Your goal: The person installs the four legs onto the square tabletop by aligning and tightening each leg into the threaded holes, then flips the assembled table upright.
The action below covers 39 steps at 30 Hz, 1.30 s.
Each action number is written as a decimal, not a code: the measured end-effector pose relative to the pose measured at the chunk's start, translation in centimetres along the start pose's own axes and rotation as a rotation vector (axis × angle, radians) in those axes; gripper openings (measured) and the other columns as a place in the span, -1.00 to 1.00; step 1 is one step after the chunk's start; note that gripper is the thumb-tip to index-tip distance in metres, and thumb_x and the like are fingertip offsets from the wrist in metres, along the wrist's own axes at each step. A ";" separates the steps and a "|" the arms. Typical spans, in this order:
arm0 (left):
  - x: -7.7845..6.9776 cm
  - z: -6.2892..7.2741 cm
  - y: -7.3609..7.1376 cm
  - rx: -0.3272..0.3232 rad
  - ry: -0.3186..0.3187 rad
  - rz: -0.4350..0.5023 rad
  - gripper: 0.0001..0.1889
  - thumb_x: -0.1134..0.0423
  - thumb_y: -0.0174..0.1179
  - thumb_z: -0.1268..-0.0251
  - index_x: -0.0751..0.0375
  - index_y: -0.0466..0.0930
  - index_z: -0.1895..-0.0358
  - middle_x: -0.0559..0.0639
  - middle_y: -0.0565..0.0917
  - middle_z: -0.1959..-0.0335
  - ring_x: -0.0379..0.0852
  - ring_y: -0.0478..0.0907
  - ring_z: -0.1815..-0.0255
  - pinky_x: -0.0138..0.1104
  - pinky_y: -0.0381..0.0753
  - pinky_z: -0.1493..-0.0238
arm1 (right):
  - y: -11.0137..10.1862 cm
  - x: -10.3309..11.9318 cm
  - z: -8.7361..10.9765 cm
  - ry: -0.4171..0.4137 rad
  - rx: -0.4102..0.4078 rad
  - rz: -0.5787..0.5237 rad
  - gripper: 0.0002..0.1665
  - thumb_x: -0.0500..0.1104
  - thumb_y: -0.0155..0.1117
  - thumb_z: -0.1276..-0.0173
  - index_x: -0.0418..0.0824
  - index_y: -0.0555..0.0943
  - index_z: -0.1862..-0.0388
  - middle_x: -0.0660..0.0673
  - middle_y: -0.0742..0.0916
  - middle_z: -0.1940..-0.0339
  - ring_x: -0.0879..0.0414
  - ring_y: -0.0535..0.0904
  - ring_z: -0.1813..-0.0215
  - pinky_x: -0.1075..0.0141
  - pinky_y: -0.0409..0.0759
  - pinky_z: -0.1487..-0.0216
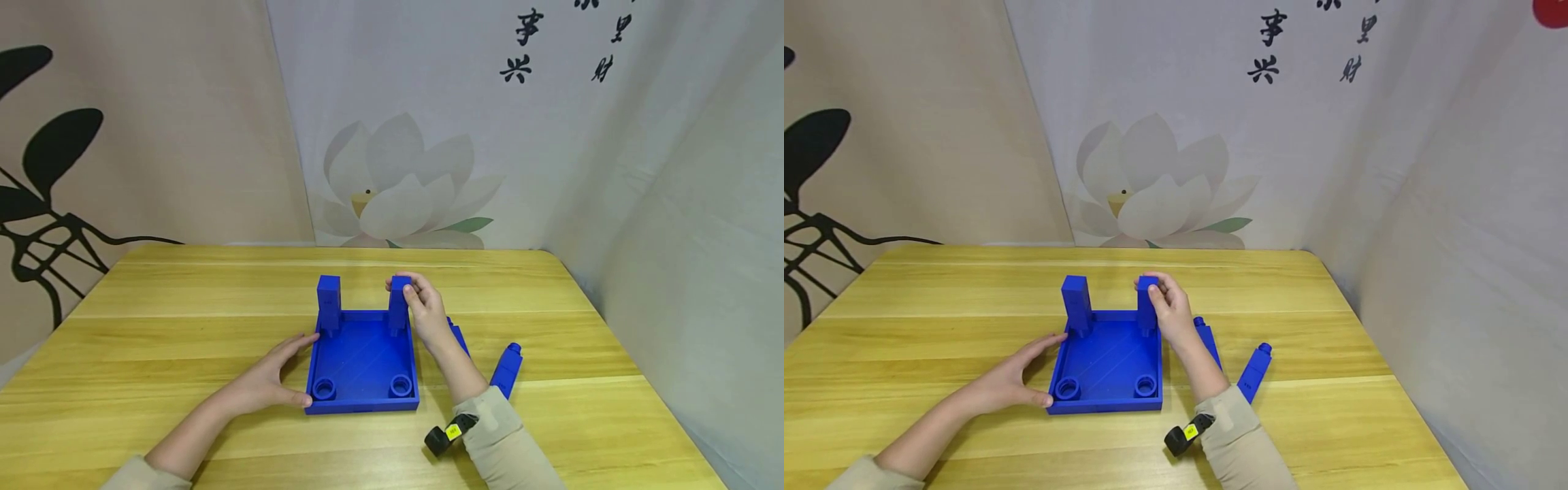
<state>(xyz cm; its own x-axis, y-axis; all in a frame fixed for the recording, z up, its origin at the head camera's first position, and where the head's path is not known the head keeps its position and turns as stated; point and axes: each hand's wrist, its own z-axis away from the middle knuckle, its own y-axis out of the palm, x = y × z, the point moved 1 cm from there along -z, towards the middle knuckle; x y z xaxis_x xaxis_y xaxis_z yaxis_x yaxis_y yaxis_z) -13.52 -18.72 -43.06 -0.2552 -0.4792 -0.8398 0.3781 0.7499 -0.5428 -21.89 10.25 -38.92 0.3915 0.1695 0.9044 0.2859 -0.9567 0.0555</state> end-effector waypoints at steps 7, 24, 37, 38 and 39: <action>0.0 0.0 0.1 -0.004 0.000 0.000 0.07 -0.08 0.51 0.15 0.03 0.10 -0.49 0.41 0.00 -0.46 0.43 -0.10 -0.42 0.36 -0.01 -0.23 | 0.1 -0.1 0.1 0.010 -0.016 0.006 -0.61 -0.26 -0.16 -0.57 -0.55 0.33 -0.19 -0.58 0.51 -0.11 -0.28 0.48 -0.18 0.17 0.44 -0.22; -0.1 0.0 0.0 0.007 -0.014 0.013 0.08 -0.05 0.51 0.14 0.05 0.08 -0.50 0.42 -0.03 -0.46 0.44 -0.11 -0.42 0.36 -0.01 -0.23 | 0.5 -0.1 0.1 -0.019 -0.036 -0.006 -0.62 -0.29 -0.17 -0.57 -0.61 0.31 -0.16 -0.59 0.51 -0.10 -0.31 0.48 -0.17 0.18 0.47 -0.19; -0.2 0.0 0.0 0.006 -0.009 0.005 0.09 -0.07 0.50 0.14 0.06 0.07 -0.50 0.42 -0.01 -0.46 0.45 -0.10 -0.42 0.34 0.02 -0.24 | 0.3 0.1 0.4 0.015 -0.045 0.029 -0.56 -0.13 -0.14 -0.58 -0.41 0.37 -0.24 -0.45 0.54 -0.15 -0.28 0.43 -0.24 0.18 0.36 -0.28; -0.2 -0.1 0.0 0.006 -0.008 0.005 0.09 -0.07 0.50 0.13 0.06 0.07 -0.50 0.42 -0.01 -0.46 0.45 -0.10 -0.42 0.34 0.02 -0.24 | 0.3 0.2 0.5 0.020 -0.051 0.043 -0.56 -0.11 -0.13 -0.58 -0.38 0.38 -0.25 -0.42 0.56 -0.15 -0.26 0.43 -0.25 0.17 0.34 -0.29; -0.2 -0.1 0.0 0.006 -0.007 0.002 0.09 -0.08 0.50 0.13 0.06 0.07 -0.50 0.41 -0.01 -0.46 0.44 -0.09 -0.42 0.34 0.02 -0.24 | 0.3 0.4 0.6 0.026 -0.058 0.063 -0.55 -0.09 -0.11 -0.57 -0.36 0.39 -0.25 -0.38 0.57 -0.15 -0.22 0.43 -0.26 0.17 0.33 -0.31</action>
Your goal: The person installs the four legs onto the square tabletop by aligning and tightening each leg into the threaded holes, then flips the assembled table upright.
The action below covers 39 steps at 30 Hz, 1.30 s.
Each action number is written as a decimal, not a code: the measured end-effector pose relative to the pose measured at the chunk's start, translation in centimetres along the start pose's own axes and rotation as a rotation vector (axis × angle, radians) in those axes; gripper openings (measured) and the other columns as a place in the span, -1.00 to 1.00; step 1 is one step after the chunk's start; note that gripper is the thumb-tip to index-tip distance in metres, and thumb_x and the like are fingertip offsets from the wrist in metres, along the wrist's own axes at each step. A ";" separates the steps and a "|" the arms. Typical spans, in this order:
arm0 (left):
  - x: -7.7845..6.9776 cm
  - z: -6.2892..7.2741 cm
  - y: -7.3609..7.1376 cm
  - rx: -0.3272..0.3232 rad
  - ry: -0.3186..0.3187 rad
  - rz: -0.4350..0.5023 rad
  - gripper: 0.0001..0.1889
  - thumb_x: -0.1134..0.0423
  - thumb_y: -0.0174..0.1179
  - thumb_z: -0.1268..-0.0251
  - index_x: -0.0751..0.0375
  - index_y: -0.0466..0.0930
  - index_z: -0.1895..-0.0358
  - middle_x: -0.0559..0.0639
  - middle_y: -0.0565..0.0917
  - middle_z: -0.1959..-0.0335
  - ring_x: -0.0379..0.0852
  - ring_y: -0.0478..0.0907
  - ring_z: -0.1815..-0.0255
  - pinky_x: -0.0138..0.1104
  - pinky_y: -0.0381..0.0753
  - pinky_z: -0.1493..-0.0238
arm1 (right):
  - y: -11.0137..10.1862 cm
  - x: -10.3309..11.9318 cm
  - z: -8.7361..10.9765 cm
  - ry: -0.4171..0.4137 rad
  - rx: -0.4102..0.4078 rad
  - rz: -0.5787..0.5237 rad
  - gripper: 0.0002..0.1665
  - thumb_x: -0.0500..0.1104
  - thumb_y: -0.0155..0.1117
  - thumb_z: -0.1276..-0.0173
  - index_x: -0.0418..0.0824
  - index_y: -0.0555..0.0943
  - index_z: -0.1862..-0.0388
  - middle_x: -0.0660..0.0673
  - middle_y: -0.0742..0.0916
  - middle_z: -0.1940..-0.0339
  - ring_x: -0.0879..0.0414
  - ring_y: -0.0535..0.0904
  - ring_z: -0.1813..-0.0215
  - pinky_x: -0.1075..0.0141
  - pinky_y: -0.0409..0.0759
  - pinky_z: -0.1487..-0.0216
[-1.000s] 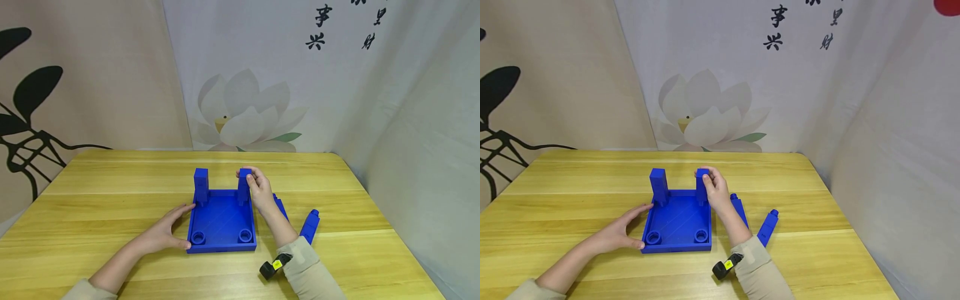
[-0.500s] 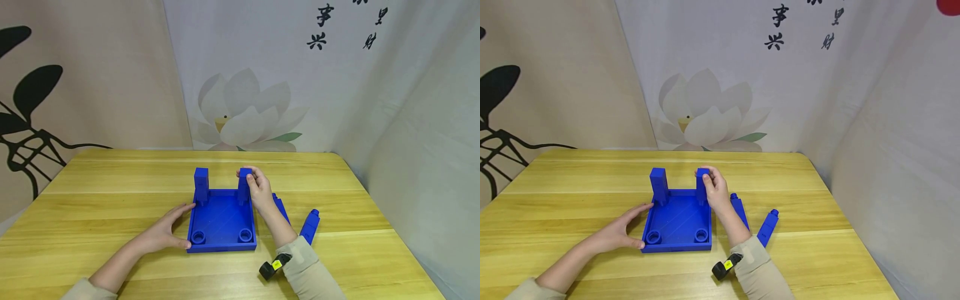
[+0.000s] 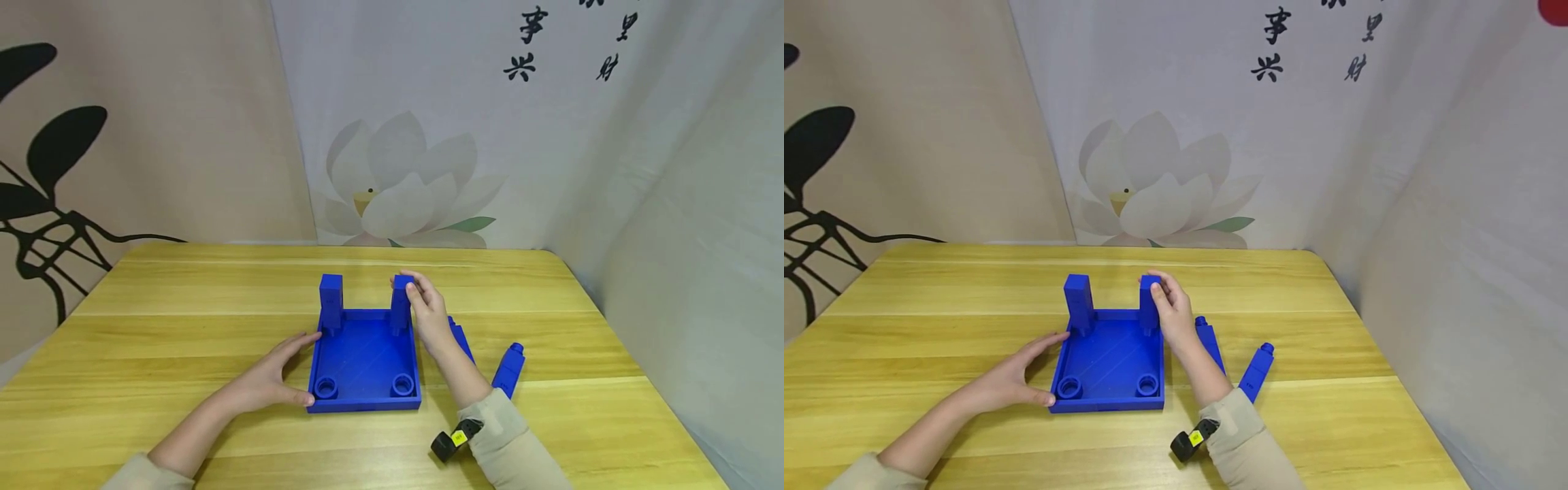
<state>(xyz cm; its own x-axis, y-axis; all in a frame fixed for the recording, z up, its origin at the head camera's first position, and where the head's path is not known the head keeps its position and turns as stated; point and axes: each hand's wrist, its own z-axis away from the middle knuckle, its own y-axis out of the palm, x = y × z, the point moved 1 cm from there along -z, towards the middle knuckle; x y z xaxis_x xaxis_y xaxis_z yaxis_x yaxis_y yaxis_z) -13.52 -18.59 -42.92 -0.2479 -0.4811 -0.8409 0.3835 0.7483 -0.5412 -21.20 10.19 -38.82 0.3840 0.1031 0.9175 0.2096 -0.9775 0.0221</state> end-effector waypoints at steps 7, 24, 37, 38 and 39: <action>0.0 0.0 0.1 0.002 -0.004 -0.008 0.09 -0.09 0.50 0.13 0.05 0.07 -0.50 0.41 -0.02 -0.46 0.45 -0.11 -0.42 0.37 0.02 -0.21 | -0.4 0.7 0.5 0.109 -0.071 0.133 -0.54 -0.03 -0.03 -0.54 -0.18 0.45 -0.30 -0.24 0.48 -0.32 -0.01 0.34 -0.34 0.05 0.27 -0.33; 0.2 0.0 0.2 -0.011 0.003 -0.023 0.09 -0.10 0.50 0.16 0.04 0.09 -0.50 0.43 -0.02 -0.45 0.45 -0.09 -0.41 0.38 0.01 -0.21 | -2.2 2.7 2.1 0.058 0.009 0.155 -0.52 -0.26 0.05 -0.49 -0.36 0.36 -0.34 -0.25 0.52 -0.28 -0.02 0.41 -0.31 0.31 0.35 -0.27; 0.2 0.0 0.1 -0.011 0.001 -0.014 0.07 -0.09 0.50 0.14 0.02 0.09 -0.50 0.42 -0.02 -0.46 0.45 -0.10 -0.42 0.37 0.01 -0.22 | -4.4 4.6 3.8 -0.065 0.145 0.239 -0.53 -0.38 0.13 -0.40 -0.36 0.40 -0.29 -0.34 0.55 -0.20 -0.12 0.46 -0.23 0.21 0.42 -0.22; 0.2 0.0 0.1 -0.011 0.002 -0.013 0.07 -0.09 0.50 0.14 0.02 0.09 -0.50 0.42 -0.02 -0.46 0.44 -0.10 -0.42 0.36 0.01 -0.22 | -4.6 4.7 4.0 -0.076 0.154 0.256 -0.52 -0.39 0.14 -0.39 -0.35 0.40 -0.28 -0.32 0.55 -0.20 -0.11 0.47 -0.22 0.21 0.40 -0.24; 0.2 0.0 0.1 -0.011 0.002 -0.013 0.07 -0.09 0.50 0.14 0.03 0.09 -0.50 0.42 -0.02 -0.46 0.44 -0.10 -0.42 0.36 0.01 -0.22 | -4.7 4.9 4.1 -0.089 0.165 0.268 -0.51 -0.41 0.15 -0.38 -0.36 0.40 -0.28 -0.32 0.56 -0.19 -0.10 0.47 -0.22 0.19 0.39 -0.25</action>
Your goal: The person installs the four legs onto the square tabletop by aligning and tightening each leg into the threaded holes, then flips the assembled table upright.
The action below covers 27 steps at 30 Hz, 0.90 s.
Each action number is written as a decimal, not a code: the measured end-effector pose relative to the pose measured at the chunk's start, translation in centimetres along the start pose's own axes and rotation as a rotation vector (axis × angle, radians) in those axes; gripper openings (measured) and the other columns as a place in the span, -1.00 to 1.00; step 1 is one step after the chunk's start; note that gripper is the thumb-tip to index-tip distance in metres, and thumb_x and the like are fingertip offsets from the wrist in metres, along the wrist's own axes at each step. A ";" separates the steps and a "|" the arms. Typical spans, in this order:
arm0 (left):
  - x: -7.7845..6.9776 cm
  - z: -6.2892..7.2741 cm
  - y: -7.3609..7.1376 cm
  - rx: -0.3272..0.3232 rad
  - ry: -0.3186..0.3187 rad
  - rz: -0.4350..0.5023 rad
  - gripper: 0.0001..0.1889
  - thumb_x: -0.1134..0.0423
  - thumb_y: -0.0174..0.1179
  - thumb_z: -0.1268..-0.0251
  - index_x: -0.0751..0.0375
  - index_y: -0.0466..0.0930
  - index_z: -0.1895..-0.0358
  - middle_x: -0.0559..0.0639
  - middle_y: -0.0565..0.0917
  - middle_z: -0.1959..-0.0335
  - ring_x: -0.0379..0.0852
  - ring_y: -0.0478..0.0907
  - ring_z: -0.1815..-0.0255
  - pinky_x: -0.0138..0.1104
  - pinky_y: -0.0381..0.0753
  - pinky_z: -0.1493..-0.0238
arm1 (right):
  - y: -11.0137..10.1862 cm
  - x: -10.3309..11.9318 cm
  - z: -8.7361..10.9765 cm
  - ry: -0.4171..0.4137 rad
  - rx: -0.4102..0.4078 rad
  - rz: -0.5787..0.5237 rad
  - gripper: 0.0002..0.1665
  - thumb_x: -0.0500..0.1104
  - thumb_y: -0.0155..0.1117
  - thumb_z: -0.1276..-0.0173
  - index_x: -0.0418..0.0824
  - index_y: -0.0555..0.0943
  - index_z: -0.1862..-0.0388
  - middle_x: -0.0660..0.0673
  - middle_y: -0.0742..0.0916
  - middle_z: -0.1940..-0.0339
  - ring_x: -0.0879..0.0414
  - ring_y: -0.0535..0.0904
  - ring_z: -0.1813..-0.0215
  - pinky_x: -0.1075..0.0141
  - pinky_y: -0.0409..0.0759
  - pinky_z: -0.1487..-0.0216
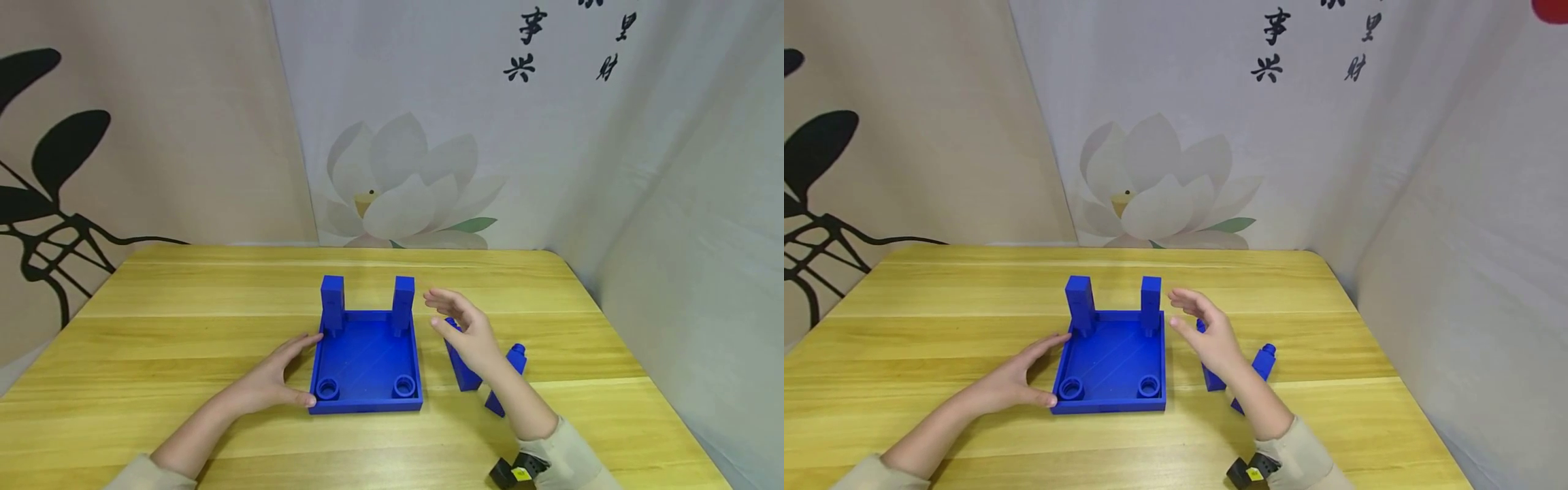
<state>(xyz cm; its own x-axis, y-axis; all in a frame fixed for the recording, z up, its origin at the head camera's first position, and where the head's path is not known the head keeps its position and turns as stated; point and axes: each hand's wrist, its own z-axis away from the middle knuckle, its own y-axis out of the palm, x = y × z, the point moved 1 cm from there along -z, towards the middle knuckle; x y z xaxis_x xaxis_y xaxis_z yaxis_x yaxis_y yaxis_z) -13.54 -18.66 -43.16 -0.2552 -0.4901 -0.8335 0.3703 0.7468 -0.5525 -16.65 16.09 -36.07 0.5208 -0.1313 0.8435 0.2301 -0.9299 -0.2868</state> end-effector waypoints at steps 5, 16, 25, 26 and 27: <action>0.0 0.0 0.0 -0.001 -0.001 0.001 0.08 -0.09 0.50 0.15 0.04 0.10 -0.50 0.43 -0.02 -0.46 0.44 -0.09 -0.42 0.36 0.01 -0.22 | -1.0 0.0 0.9 -0.003 0.055 0.037 -0.49 -0.38 0.20 -0.36 -0.33 0.41 -0.28 -0.30 0.56 -0.20 -0.05 0.46 -0.23 0.13 0.35 -0.28; -0.1 0.0 -0.1 0.007 -0.001 0.008 0.07 -0.09 0.49 0.12 0.04 0.08 -0.50 0.41 -0.02 -0.46 0.43 -0.09 -0.42 0.35 0.00 -0.24 | -3.9 -0.6 2.7 0.032 0.116 0.126 -0.43 -0.41 0.31 -0.24 -0.25 0.47 -0.25 -0.19 0.61 -0.17 0.00 0.47 -0.23 0.26 0.33 -0.28; -0.1 0.1 -0.1 0.006 -0.006 -0.003 0.07 -0.10 0.49 0.12 0.04 0.08 -0.50 0.41 -0.02 -0.46 0.43 -0.10 -0.42 0.37 0.00 -0.22 | -5.4 -1.7 3.9 0.066 0.139 0.179 -0.39 -0.46 0.33 -0.19 -0.32 0.46 -0.25 -0.25 0.62 -0.14 -0.02 0.50 -0.18 0.20 0.38 -0.24; -0.1 0.1 -0.1 0.006 -0.004 -0.004 0.07 -0.10 0.49 0.12 0.04 0.08 -0.50 0.41 -0.02 -0.46 0.43 -0.10 -0.42 0.36 0.00 -0.22 | -5.6 -1.7 4.1 0.081 0.147 0.180 -0.40 -0.45 0.34 -0.19 -0.32 0.46 -0.24 -0.25 0.62 -0.14 -0.03 0.49 -0.18 0.12 0.37 -0.24; -0.1 0.1 -0.1 0.005 -0.003 -0.005 0.07 -0.10 0.49 0.12 0.04 0.08 -0.50 0.41 -0.01 -0.46 0.43 -0.10 -0.42 0.36 0.00 -0.23 | -5.8 -1.8 4.3 0.098 0.156 0.182 -0.40 -0.43 0.35 -0.19 -0.30 0.47 -0.24 -0.23 0.62 -0.15 -0.03 0.49 -0.19 0.05 0.36 -0.24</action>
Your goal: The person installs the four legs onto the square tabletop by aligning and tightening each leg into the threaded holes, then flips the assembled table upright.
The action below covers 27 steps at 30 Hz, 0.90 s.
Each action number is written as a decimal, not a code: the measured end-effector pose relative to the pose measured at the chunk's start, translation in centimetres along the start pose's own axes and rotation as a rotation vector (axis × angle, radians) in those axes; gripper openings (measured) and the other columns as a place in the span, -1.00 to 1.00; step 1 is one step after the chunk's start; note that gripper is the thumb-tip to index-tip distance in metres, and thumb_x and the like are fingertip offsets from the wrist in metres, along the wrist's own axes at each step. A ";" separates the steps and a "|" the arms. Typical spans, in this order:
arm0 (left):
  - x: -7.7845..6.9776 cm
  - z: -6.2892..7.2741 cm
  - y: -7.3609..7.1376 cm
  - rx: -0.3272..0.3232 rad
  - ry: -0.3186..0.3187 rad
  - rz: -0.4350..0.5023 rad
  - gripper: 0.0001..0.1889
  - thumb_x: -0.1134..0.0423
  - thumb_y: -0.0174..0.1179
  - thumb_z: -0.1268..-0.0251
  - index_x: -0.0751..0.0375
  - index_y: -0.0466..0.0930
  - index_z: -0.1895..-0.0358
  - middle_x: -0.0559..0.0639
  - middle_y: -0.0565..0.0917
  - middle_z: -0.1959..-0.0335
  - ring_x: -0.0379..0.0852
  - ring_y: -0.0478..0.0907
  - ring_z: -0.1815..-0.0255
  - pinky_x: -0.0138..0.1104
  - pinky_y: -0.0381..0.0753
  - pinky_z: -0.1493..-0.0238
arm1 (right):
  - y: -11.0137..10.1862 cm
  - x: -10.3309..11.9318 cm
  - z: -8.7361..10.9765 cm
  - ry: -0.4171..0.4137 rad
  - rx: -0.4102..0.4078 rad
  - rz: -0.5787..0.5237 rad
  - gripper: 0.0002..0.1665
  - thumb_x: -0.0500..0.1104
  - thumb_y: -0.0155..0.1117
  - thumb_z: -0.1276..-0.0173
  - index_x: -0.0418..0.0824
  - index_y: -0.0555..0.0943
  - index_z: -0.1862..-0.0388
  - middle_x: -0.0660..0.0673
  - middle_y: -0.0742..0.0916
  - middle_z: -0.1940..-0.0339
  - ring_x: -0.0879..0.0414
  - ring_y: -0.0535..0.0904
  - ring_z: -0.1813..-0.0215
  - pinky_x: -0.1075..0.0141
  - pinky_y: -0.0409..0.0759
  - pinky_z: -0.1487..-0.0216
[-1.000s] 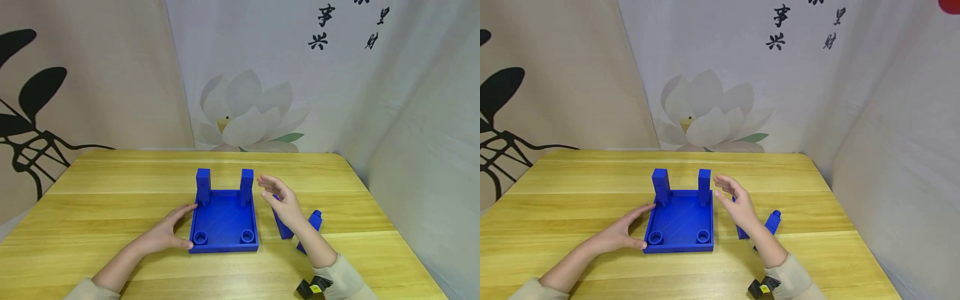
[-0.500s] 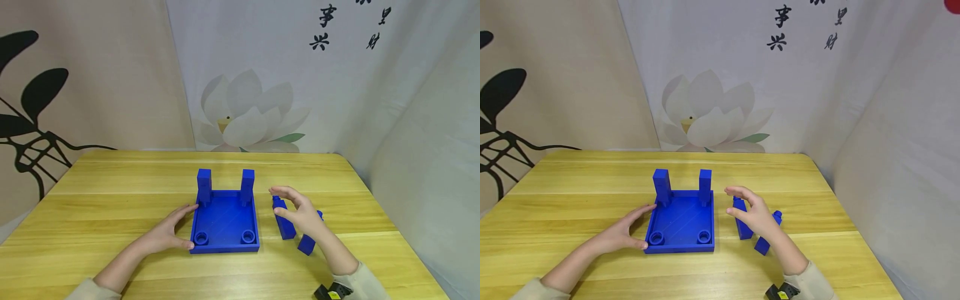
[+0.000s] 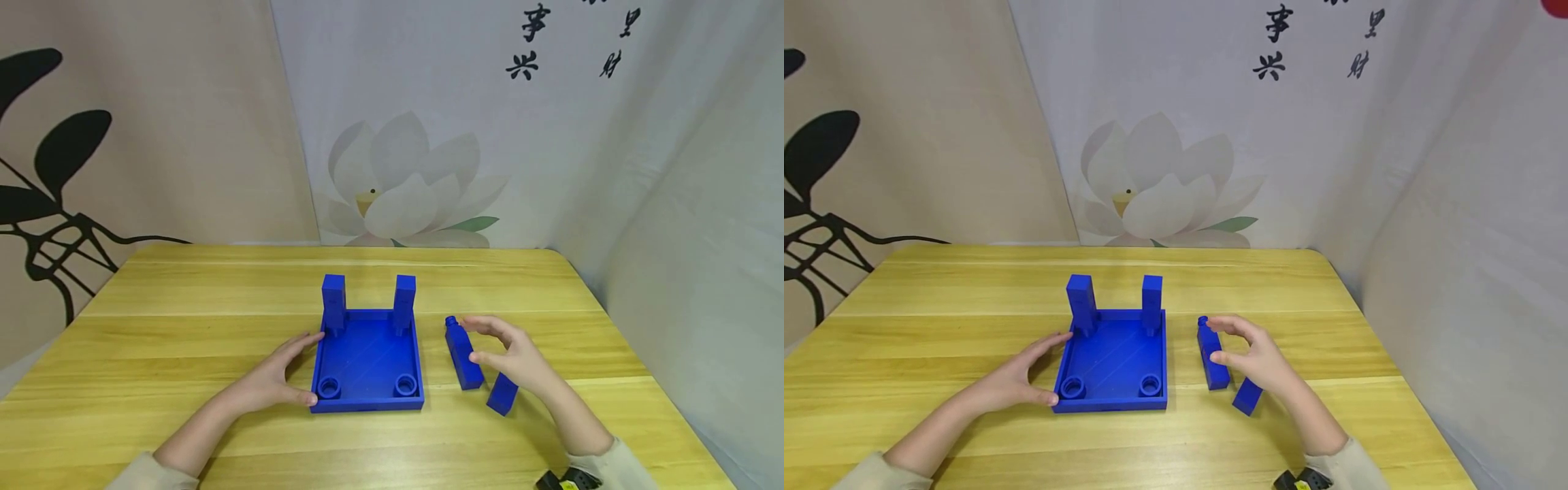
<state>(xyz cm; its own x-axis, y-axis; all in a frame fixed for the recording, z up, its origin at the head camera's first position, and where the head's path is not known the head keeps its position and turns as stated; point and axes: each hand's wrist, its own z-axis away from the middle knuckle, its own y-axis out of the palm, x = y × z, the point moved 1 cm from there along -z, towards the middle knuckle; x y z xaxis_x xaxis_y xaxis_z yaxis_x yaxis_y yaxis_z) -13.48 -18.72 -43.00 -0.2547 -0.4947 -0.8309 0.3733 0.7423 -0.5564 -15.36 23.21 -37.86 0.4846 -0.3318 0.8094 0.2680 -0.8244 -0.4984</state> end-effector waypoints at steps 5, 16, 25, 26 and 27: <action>0.0 -0.1 0.0 0.005 -0.003 0.002 0.07 -0.10 0.49 0.12 0.03 0.08 -0.50 0.41 -0.02 -0.46 0.43 -0.11 -0.43 0.36 -0.01 -0.23 | -1.3 -0.8 1.2 0.064 0.074 0.005 -0.41 -0.37 0.38 -0.19 -0.27 0.49 -0.23 -0.20 0.61 -0.16 -0.01 0.46 -0.21 -0.22 0.29 -0.18; 0.0 0.0 0.0 0.006 -0.005 0.002 0.06 -0.09 0.49 0.11 0.01 0.08 -0.50 0.41 -0.04 -0.47 0.44 -0.13 -0.43 0.40 -0.02 -0.19 | -3.3 -2.1 2.9 0.089 0.220 0.046 -0.37 -0.28 0.44 -0.15 -0.18 0.51 -0.23 -0.08 0.61 -0.19 0.12 0.42 -0.27 -0.10 0.25 -0.26; 0.0 0.0 0.0 -0.003 -0.003 -0.005 0.07 -0.10 0.49 0.13 0.02 0.09 -0.50 0.41 -0.02 -0.46 0.44 -0.11 -0.42 0.39 -0.02 -0.20 | -4.0 -2.3 3.4 0.149 0.352 0.010 -0.35 -0.14 0.46 -0.14 -0.26 0.51 -0.22 -0.15 0.60 -0.18 0.04 0.39 -0.28 -0.34 0.15 -0.19; 0.1 0.0 0.0 -0.005 0.000 -0.005 0.07 -0.11 0.49 0.13 0.02 0.09 -0.50 0.41 -0.01 -0.46 0.44 -0.10 -0.42 0.39 -0.01 -0.20 | -4.0 -2.4 3.5 0.157 0.364 0.007 -0.37 -0.14 0.45 -0.14 -0.26 0.52 -0.20 -0.16 0.60 -0.18 -0.01 0.40 -0.27 -0.31 0.18 -0.18; 0.1 0.0 0.0 -0.007 0.005 -0.002 0.08 -0.10 0.50 0.14 0.03 0.09 -0.50 0.40 0.00 -0.46 0.43 -0.10 -0.42 0.38 -0.01 -0.21 | -4.0 -2.4 3.5 0.159 0.375 0.011 -0.39 -0.14 0.45 -0.15 -0.25 0.53 -0.19 -0.16 0.60 -0.17 -0.05 0.41 -0.25 -0.27 0.21 -0.17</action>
<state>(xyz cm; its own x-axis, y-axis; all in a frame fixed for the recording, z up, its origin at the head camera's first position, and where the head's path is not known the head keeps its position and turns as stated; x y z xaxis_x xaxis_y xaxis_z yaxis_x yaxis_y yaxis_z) -13.52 -18.71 -43.08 -0.2599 -0.4942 -0.8296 0.3669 0.7442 -0.5582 -14.71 28.96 -38.90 0.3622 -0.4310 0.8264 0.5629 -0.6055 -0.5626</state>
